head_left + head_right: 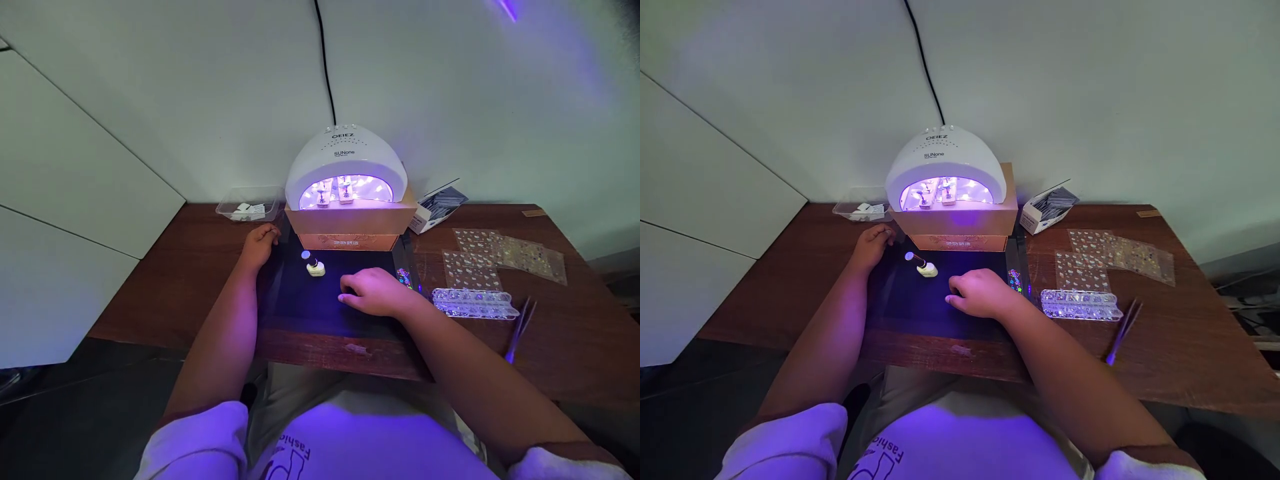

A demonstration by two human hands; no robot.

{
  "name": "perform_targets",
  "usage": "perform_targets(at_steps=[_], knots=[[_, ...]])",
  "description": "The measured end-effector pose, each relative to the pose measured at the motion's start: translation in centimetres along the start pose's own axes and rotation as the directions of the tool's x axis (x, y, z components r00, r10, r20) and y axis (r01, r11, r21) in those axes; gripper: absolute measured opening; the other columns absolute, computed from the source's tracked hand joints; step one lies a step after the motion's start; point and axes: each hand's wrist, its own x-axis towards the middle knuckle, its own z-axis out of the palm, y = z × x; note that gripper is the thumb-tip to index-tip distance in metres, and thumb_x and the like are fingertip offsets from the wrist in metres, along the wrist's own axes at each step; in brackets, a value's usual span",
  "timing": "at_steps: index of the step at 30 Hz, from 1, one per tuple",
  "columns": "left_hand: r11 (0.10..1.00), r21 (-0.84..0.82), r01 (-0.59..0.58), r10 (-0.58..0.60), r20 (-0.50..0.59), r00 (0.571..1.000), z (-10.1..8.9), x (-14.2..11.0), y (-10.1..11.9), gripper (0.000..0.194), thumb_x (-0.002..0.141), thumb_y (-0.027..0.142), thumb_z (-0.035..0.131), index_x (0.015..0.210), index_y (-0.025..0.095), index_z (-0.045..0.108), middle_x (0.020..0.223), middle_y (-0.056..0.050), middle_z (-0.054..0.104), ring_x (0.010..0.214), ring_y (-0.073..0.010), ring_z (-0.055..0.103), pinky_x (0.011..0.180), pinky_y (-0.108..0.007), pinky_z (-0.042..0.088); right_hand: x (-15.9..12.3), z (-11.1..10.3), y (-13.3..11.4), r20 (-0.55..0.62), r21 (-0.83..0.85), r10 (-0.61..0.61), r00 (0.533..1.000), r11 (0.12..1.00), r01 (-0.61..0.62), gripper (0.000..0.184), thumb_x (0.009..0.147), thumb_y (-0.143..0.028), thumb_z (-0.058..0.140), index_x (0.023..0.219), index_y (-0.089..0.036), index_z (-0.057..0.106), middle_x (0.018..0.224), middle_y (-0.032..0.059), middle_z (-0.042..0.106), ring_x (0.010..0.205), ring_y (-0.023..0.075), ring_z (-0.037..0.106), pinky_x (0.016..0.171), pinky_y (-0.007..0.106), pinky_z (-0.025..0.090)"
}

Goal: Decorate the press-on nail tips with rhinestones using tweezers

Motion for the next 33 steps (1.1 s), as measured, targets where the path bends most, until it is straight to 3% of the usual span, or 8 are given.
perform_targets(at_steps=[6,15,33], knots=[[1.0,-0.016,0.006,-0.006,-0.029,1.0,-0.1,-0.4,0.6,0.031,0.097,0.041,0.061,0.112,0.014,0.064,0.106,-0.006,0.067,0.09,-0.0164,0.066,0.08,-0.035,0.059,0.0,0.0,-0.1,-0.006,-0.003,-0.001,1.0,1.0,0.001,0.03,0.098,-0.046,0.047,0.106,-0.024,0.066,0.102,0.0066,0.076,0.094,0.0209,0.068,0.07,0.03,0.036],[0.998,-0.058,0.006,-0.016,-0.176,0.984,-0.6,-1.1,1.1,0.031,0.097,0.041,0.061,0.113,0.014,0.064,0.108,-0.006,0.067,0.091,-0.0171,0.066,0.08,-0.035,0.059,0.1,0.0,0.0,-0.012,-0.001,0.002,1.0,1.0,-0.002,0.03,0.098,-0.046,0.048,0.106,-0.024,0.066,0.102,0.0063,0.076,0.094,0.0209,0.069,0.07,0.029,0.036],[0.998,-0.059,0.018,-0.027,-0.152,0.988,-0.5,-0.8,0.5,0.035,0.096,0.041,0.062,0.119,0.015,0.063,0.116,-0.008,0.066,0.1,-0.0199,0.066,0.086,-0.04,0.059,0.1,0.2,-0.1,-0.042,-0.007,-0.007,0.999,1.0,0.006,0.029,0.098,-0.046,0.049,0.104,-0.024,0.066,0.099,0.0057,0.075,0.092,0.0202,0.068,0.069,0.029,0.034]])
